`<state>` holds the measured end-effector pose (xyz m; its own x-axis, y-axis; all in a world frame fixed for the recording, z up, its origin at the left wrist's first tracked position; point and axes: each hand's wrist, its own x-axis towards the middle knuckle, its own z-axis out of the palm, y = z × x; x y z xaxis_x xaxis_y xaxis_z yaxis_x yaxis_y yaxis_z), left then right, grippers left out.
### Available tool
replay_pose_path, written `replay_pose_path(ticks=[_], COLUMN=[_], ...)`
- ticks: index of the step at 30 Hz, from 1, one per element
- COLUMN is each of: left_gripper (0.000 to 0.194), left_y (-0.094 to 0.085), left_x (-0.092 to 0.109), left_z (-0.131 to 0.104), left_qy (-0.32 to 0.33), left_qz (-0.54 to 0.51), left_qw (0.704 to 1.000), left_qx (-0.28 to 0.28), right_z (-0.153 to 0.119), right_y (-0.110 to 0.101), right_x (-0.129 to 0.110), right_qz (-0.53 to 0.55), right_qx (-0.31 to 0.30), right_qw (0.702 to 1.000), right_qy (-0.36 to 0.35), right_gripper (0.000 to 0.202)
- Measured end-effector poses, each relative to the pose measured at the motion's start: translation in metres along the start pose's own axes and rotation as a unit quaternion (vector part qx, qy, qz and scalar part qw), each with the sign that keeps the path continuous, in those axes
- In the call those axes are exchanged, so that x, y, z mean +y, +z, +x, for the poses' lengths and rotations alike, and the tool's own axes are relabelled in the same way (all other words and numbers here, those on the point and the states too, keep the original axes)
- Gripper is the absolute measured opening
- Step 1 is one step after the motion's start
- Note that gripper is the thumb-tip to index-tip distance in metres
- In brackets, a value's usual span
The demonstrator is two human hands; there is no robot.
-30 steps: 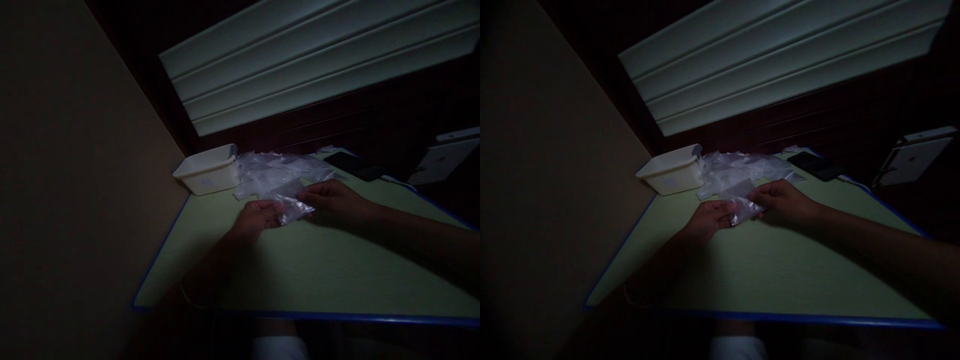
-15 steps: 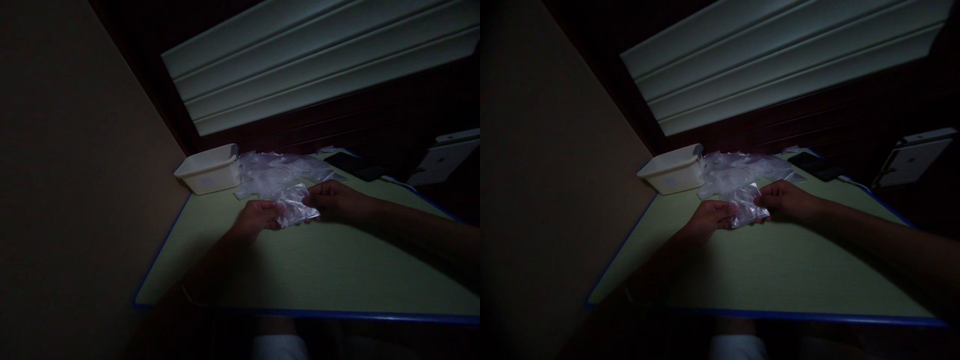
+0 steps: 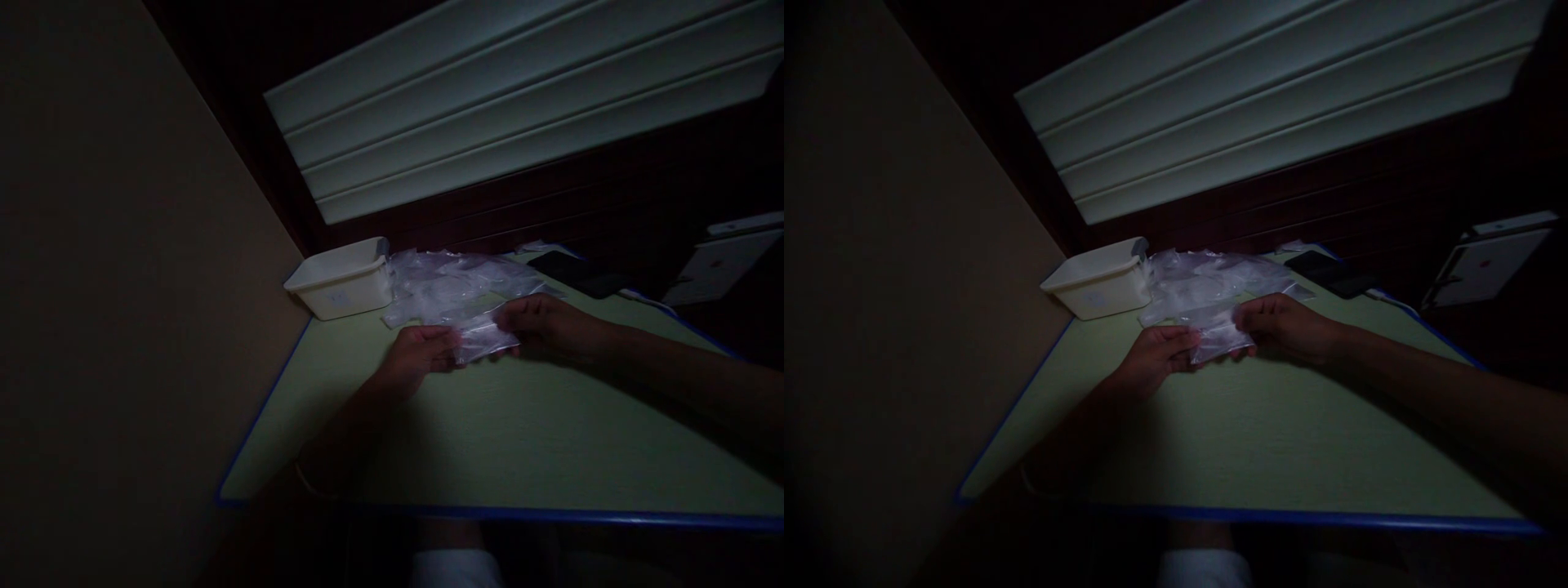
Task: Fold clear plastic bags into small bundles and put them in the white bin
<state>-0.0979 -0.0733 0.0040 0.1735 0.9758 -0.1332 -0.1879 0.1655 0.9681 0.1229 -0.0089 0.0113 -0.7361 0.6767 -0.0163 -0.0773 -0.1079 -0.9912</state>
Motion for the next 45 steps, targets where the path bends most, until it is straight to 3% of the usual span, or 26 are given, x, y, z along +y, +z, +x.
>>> replay_pose_path(ticks=[12,19,30,35,39,45], left_gripper=[0.035,0.024,0.029,0.037,0.036,0.036], left_y=[0.002,0.002,-0.002,-0.004,-0.003,0.002], left_x=[0.006,0.006,0.006,-0.001,-0.003,0.002], left_z=[-0.002,-0.001,-0.002,0.001,0.001,-0.004], left_qy=[0.010,0.016,0.049,0.096,0.153,0.183], left_qz=[-0.052,-0.039,0.009,0.098,0.143,0.147], left_qw=[0.998,0.999,0.999,0.990,0.976,0.970], left_qx=[0.019,0.019,0.007,0.041,0.065,0.065], right_z=[0.001,0.000,0.001,0.000,-0.001,0.001], right_y=[-0.004,-0.004,-0.002,0.003,0.008,0.005], right_x=[-0.001,-0.001,-0.003,-0.002,-0.006,-0.007], right_qz=[0.048,0.023,0.003,-0.026,-0.031,-0.109], right_qx=[0.040,0.033,0.056,0.097,0.134,0.117], right_qw=[0.998,0.999,0.998,0.994,0.990,0.987], right_qy=[-0.004,-0.029,-0.036,-0.035,-0.020,-0.016], right_gripper=[0.019,0.010,0.015,0.014,0.039,0.024])
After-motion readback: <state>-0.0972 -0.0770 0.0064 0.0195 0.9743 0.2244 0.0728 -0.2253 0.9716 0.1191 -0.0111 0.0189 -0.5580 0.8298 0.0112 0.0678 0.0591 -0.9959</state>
